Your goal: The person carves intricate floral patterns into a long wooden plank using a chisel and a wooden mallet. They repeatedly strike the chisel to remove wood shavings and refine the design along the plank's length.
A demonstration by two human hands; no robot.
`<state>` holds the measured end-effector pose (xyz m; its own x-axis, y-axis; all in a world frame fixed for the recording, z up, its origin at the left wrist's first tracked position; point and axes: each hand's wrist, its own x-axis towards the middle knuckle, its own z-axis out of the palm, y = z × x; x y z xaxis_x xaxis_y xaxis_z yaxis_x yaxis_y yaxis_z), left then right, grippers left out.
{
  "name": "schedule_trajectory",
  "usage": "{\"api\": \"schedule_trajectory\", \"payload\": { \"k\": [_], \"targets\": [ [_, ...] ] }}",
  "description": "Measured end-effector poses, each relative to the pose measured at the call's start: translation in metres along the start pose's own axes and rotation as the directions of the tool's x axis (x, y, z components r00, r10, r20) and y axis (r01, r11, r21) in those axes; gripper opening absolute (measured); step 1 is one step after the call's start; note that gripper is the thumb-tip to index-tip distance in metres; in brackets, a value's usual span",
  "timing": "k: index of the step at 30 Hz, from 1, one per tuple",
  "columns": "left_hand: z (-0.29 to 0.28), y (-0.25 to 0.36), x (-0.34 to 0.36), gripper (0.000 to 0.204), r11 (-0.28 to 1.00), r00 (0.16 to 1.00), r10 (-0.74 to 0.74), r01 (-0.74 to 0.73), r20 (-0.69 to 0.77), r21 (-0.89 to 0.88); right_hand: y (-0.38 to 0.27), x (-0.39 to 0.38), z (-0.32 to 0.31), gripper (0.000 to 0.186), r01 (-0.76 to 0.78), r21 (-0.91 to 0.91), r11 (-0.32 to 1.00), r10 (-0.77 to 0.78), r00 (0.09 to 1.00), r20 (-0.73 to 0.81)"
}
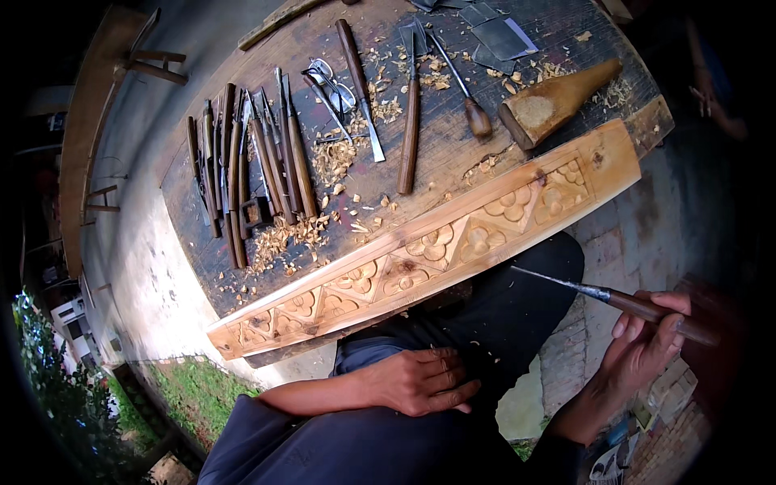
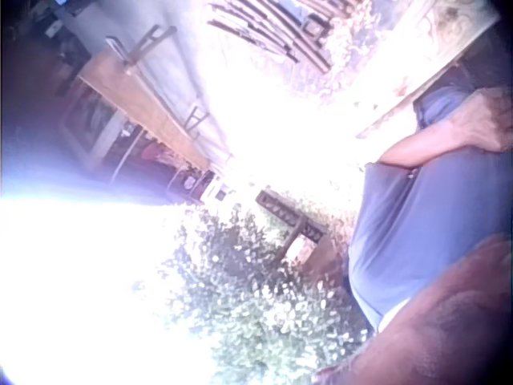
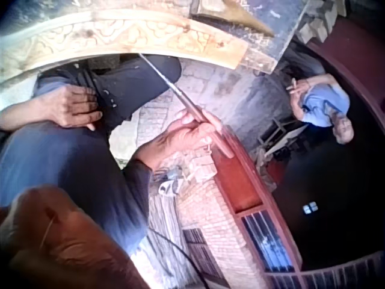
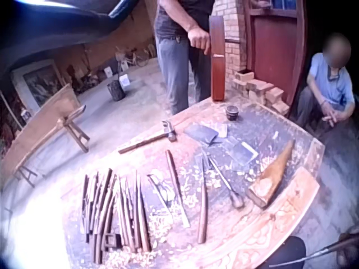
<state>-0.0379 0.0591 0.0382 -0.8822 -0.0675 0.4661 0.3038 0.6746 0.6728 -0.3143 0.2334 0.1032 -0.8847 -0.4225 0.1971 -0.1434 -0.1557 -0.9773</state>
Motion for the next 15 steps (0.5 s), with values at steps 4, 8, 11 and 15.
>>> {"api": "schedule_trajectory", "payload": {
  "k": [4,8,11,15],
  "targets": [
    [-0.029,-0.01,-0.016,0.031,0.977,0.987,-0.091,0.113,-0.13,0.179,-0.009,0.03,0.055,0.037,0.137,-0.081,0.987,-0.125,0.983,0.136],
    [-0.036,-0.036,-0.034,0.028,0.946,0.996,0.09,-0.082,-0.01,0.314,-0.014,0.029,0.137,0.023,-0.041,-0.102,0.994,0.081,0.898,0.431],
    [-0.023,-0.055,-0.037,0.028,0.915,0.97,0.199,-0.235,0.14,0.329,-0.014,0.018,0.216,0.017,0.217,-0.168,0.962,-0.034,0.702,0.712],
    [-0.006,-0.063,-0.039,0.027,0.915,0.942,0.258,-0.31,0.216,0.259,-0.015,-0.003,0.298,0.023,0.429,-0.026,0.903,-0.221,0.515,0.828]
  ]
}}
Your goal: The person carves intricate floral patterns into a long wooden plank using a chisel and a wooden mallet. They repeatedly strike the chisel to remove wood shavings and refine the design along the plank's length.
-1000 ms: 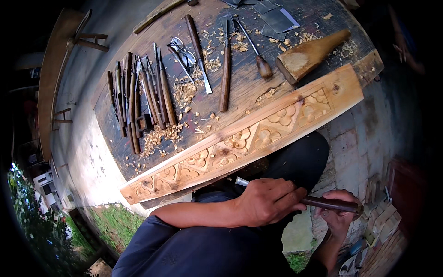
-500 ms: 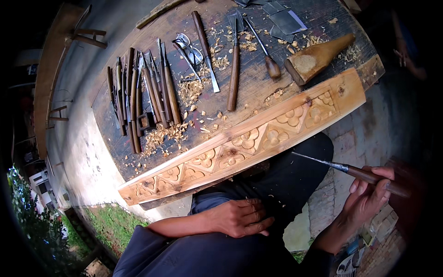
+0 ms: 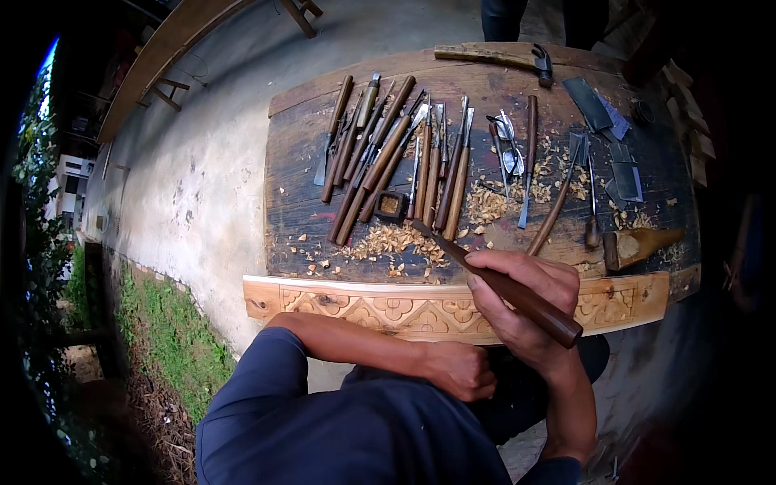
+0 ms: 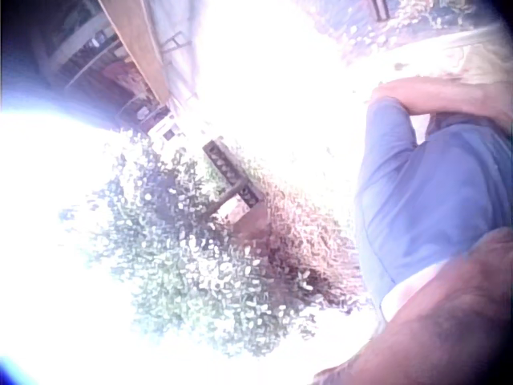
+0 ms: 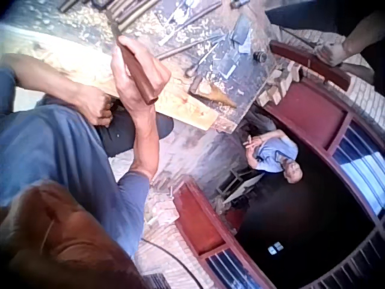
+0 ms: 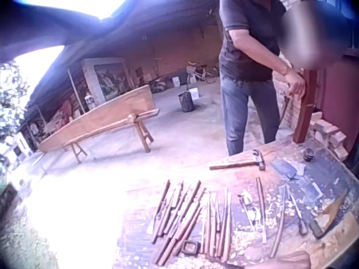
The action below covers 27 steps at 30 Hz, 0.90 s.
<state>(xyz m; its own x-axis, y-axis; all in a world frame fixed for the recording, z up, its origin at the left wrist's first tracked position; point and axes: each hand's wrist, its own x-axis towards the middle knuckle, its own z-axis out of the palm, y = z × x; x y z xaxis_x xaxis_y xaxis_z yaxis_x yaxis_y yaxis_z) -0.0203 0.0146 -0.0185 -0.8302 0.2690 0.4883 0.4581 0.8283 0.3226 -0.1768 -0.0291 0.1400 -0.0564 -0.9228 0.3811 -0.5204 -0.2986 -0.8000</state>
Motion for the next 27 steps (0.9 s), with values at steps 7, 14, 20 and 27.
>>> {"api": "schedule_trajectory", "payload": {
  "k": [7,14,20,27],
  "targets": [
    [0.0,0.0,0.002,0.028,0.975,0.985,-0.09,0.056,-0.15,-0.216,0.003,0.037,0.055,0.017,-0.024,-0.035,0.999,0.028,0.991,0.13],
    [-0.007,-0.001,0.003,0.028,0.961,0.984,-0.14,0.108,-0.11,-0.256,0.004,0.048,0.074,0.017,0.032,-0.14,0.99,-0.014,0.991,0.133],
    [-0.019,-0.007,0.003,0.026,0.958,0.981,-0.175,0.148,-0.089,-0.247,-0.012,0.044,0.062,0.031,0.301,-0.354,0.885,-0.265,0.953,0.148],
    [-0.072,0.001,-0.023,0.025,0.852,0.875,-0.484,0.476,0.017,-0.219,-0.025,-0.035,0.036,0.024,0.422,-0.613,0.668,-0.484,0.872,0.074]
  ]
}}
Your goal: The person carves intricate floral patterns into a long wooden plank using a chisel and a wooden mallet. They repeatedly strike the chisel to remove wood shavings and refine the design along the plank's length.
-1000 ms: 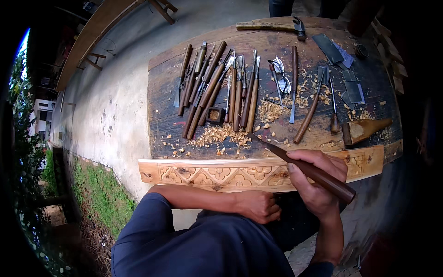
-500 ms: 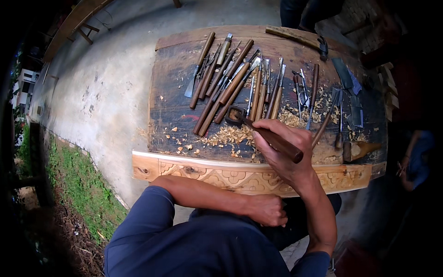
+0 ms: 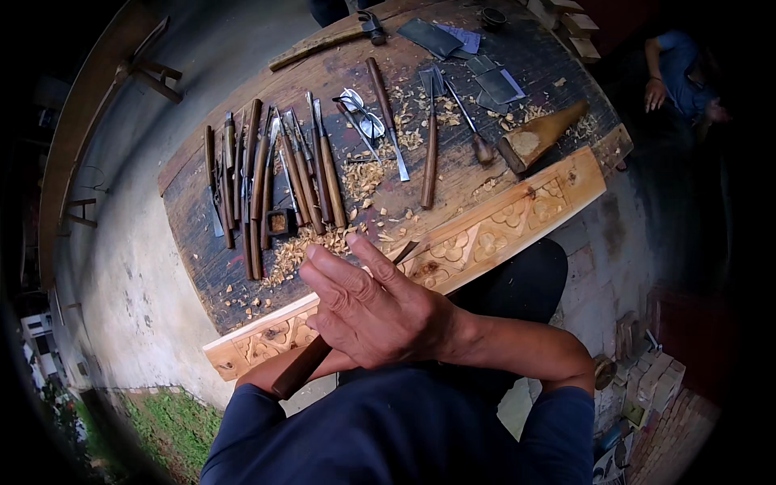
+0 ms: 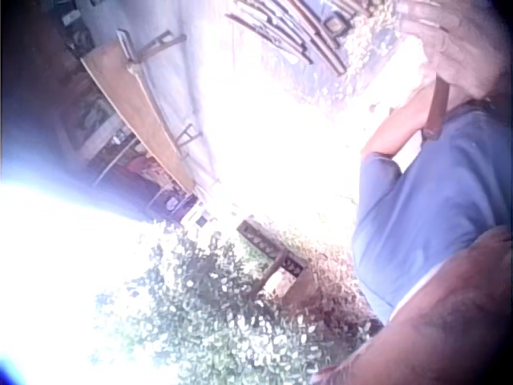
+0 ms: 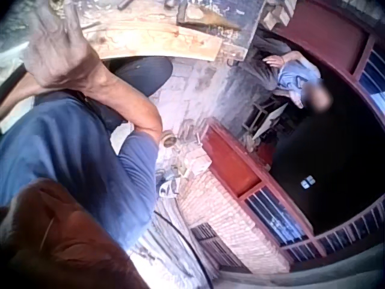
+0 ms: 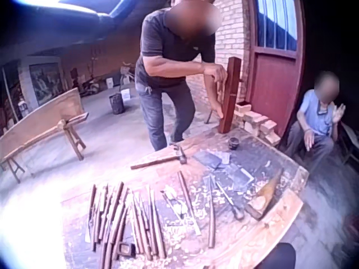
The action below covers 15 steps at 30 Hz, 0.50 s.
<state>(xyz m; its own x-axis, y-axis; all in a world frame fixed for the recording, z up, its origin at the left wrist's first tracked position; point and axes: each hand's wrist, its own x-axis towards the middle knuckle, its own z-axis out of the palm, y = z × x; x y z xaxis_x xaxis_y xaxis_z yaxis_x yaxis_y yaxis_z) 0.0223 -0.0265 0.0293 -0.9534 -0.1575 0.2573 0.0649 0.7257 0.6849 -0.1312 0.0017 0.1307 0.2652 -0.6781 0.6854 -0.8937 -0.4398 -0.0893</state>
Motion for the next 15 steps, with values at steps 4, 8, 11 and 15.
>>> {"api": "schedule_trajectory", "payload": {
  "k": [4,8,11,15],
  "targets": [
    [-0.02,-0.005,-0.039,0.025,0.859,0.861,-0.503,0.508,-0.071,0.061,0.0,-0.042,0.03,0.014,0.02,0.027,0.999,-0.021,0.999,0.04],
    [-0.04,-0.022,-0.096,0.046,0.412,0.501,-0.849,0.435,-0.165,-0.801,-0.008,-0.062,0.062,0.014,-0.023,0.026,0.999,0.021,0.998,0.067],
    [-0.07,-0.009,-0.095,0.079,0.246,0.58,-0.806,0.148,-0.117,-0.958,-0.024,-0.066,0.082,0.014,-0.018,0.034,0.999,0.016,0.998,0.067],
    [-0.078,0.0,-0.082,0.102,0.281,0.639,-0.769,0.299,-0.027,-0.912,-0.031,-0.065,0.095,0.014,0.007,0.015,1.0,-0.008,0.999,0.032]
  ]
}}
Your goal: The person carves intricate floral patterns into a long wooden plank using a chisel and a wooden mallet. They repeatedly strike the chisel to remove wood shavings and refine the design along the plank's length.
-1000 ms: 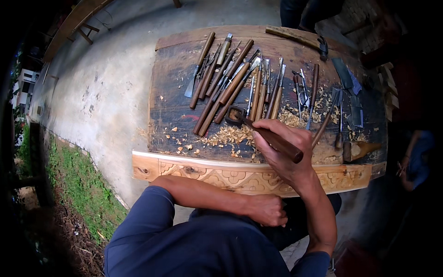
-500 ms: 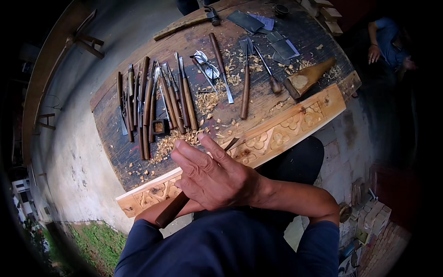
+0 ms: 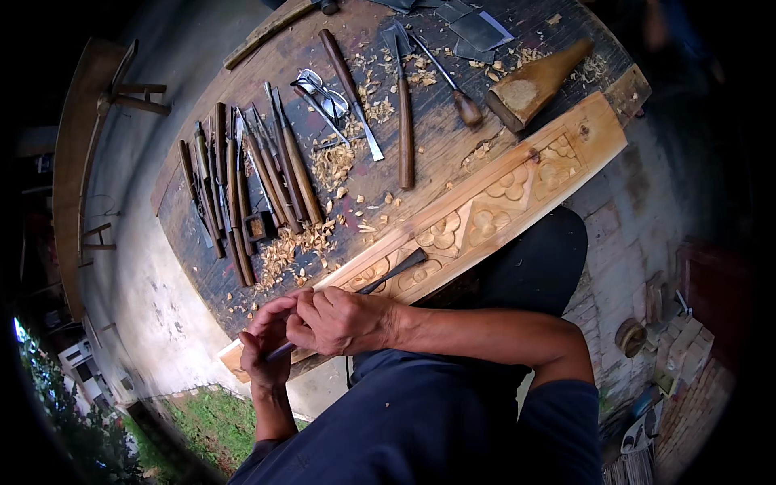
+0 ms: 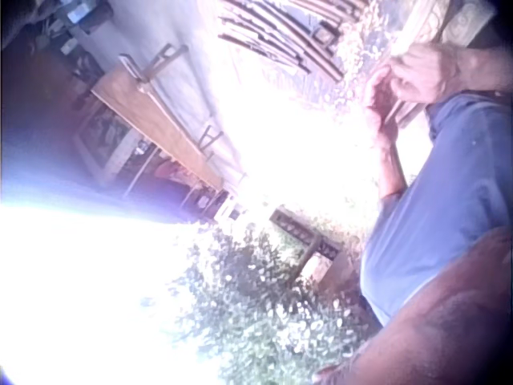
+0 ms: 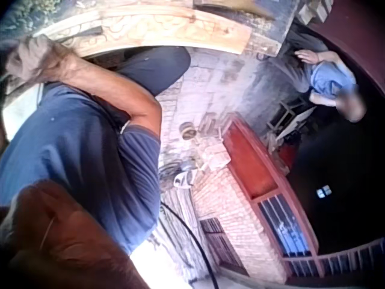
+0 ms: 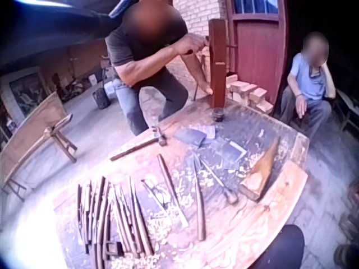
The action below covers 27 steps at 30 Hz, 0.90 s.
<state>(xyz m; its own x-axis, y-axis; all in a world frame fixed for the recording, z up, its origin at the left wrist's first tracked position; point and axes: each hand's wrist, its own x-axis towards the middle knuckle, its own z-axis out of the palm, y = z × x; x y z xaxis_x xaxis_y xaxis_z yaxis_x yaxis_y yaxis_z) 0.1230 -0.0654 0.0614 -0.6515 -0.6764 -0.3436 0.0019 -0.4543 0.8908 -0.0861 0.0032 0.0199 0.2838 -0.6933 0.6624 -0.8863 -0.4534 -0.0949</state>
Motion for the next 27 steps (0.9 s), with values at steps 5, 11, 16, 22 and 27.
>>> {"api": "schedule_trajectory", "payload": {
  "k": [5,11,16,22,27],
  "targets": [
    [0.005,0.011,0.009,0.112,0.993,0.995,-0.097,0.094,0.036,0.068,0.005,-0.002,0.007,0.02,0.044,0.074,0.996,-0.04,0.998,-0.045],
    [0.005,0.009,0.012,0.108,0.991,0.993,-0.101,0.095,0.064,0.094,0.007,-0.007,0.008,0.021,0.008,0.104,0.995,0.001,0.997,-0.08],
    [-0.001,0.007,0.007,0.109,0.988,0.987,-0.149,0.147,0.052,0.046,0.01,-0.014,0.008,0.02,-0.035,0.179,0.983,0.046,0.997,-0.061],
    [-0.001,-0.003,0.004,0.109,0.988,1.0,-0.002,0.0,0.012,0.153,0.011,-0.018,0.006,0.027,0.036,0.199,0.979,-0.017,0.995,-0.095],
    [0.005,-0.002,0.012,0.115,0.977,0.993,0.073,-0.09,0.093,0.195,0.013,-0.014,0.002,0.034,0.088,0.171,0.981,-0.067,0.989,-0.128]
  ]
}}
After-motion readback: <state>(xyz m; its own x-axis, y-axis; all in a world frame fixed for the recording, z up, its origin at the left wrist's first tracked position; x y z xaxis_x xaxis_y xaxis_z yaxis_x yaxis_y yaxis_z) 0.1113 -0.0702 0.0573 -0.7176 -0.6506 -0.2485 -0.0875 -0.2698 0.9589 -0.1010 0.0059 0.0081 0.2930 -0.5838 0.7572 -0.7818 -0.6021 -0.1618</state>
